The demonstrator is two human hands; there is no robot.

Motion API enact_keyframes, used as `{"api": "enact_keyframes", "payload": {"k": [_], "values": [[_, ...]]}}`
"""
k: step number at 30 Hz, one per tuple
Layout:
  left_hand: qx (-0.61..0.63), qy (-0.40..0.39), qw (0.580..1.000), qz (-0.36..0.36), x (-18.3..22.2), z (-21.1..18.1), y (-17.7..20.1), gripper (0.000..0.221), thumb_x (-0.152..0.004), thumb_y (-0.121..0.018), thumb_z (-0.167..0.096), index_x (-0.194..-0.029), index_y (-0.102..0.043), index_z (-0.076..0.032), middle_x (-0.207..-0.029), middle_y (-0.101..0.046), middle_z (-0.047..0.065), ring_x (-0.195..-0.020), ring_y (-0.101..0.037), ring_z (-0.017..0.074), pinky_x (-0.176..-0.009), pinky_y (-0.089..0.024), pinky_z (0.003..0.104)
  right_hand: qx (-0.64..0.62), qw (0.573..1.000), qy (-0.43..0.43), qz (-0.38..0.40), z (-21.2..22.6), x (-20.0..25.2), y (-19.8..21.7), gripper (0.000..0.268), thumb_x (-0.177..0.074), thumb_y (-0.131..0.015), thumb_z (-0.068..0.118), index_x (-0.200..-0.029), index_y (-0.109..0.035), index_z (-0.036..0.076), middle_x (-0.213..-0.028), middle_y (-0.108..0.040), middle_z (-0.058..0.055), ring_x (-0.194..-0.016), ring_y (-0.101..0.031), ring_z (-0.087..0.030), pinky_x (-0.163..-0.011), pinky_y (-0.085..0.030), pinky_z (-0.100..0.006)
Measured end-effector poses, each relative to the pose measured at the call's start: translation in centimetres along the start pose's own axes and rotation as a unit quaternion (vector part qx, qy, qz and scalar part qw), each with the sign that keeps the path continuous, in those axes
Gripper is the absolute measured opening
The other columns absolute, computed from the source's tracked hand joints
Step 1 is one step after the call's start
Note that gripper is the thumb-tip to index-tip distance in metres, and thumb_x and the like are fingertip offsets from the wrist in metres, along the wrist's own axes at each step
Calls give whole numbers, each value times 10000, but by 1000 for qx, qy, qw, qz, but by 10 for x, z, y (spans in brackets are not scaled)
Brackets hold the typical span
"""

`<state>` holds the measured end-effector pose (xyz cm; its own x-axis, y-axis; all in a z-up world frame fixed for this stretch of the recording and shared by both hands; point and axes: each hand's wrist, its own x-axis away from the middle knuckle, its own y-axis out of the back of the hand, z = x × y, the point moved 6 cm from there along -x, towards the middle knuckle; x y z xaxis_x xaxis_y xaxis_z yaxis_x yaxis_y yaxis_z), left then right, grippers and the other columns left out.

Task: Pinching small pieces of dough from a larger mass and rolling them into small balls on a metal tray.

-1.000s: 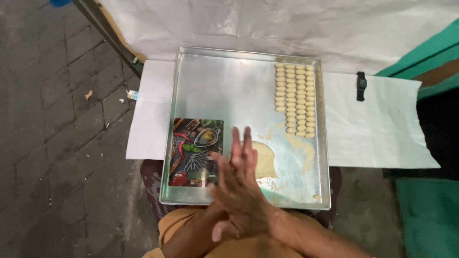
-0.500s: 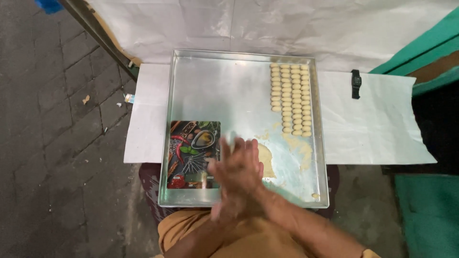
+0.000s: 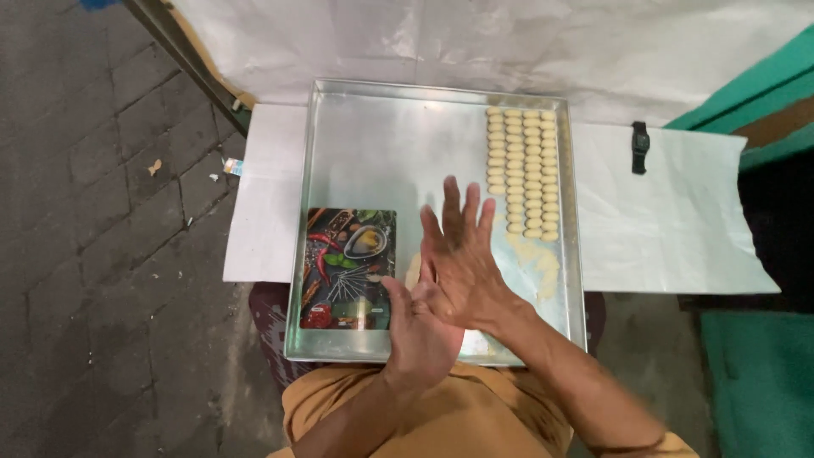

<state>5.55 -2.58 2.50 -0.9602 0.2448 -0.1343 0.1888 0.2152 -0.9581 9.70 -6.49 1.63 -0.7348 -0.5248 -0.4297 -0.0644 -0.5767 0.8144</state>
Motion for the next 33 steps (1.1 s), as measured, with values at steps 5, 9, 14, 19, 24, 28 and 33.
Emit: {"api": "enact_keyframes", "payload": {"k": [5,9,14,19,24,28,33], "values": [[-233,-292,912,171,18,-28,-16,1010,-959,-590,-738,-1681,-69,-260,-1664,241,324,-1538,299,572,-1182,180,838,409,911,-31,38,18,25,-32,792,-1025,-401,656,-1670,-239,225,-1705,-128,-232,-1551,-69,-486,-1212,-71,-693],[-45,-319,829,457,12,-9,43,1377,-674,-885,-582,-1695,-41,-204,-1735,94,145,-1549,261,409,-1194,220,690,133,984,-68,94,18,42,-36,899,-951,-613,583,-1655,-156,262,-1701,-60,-293,-1546,59,-558,-1240,-134,-691],[129,67,943,-298,8,12,49,955,-824,-393,-843,-1617,-362,-312,-1539,-540,102,-1369,-539,319,-1177,-390,475,-192,975,-91,68,-6,2,4,1218,-698,-703,16,-1632,78,-17,-1682,41,-352,-1455,161,-648,-1145,228,-625],[98,99,942,-307,2,5,73,904,-822,-271,-912,-1605,-267,-460,-1649,-409,-34,-1464,-407,179,-1125,-374,391,-167,978,-125,-6,-30,27,30,775,-977,-280,596,-1573,-262,103,-1626,-323,-115,-1515,-197,-386,-1237,31,-570],[109,94,958,-249,2,9,79,935,-815,-380,-911,-1618,-210,-462,-1710,-262,-13,-1385,-500,249,-892,-549,345,-50,994,-87,36,-27,74,1,521,-857,-774,463,-1346,-673,316,-1437,-594,13,-1352,-534,-288,-1181,-188,-609],[53,110,947,-295,4,19,92,933,-825,-350,-896,-1622,-234,-424,-1704,-276,-19,-1428,-418,198,-1124,-415,374,-78,991,-110,23,-33,88,-7,268,-913,-734,412,-1161,-770,318,-1262,-666,58,-1190,-618,-220,-1123,-312,-511],[-40,109,942,-314,5,2,106,962,-798,-205,-912,-1635,-203,-438,-1721,-226,-88,-1586,-178,189,-1254,-123,440,-102,986,-123,-36,-112,95,-26,175,-941,-696,314,-1021,-803,200,-1022,-772,-64,-967,-718,-330,-945,-507,-478]]}}
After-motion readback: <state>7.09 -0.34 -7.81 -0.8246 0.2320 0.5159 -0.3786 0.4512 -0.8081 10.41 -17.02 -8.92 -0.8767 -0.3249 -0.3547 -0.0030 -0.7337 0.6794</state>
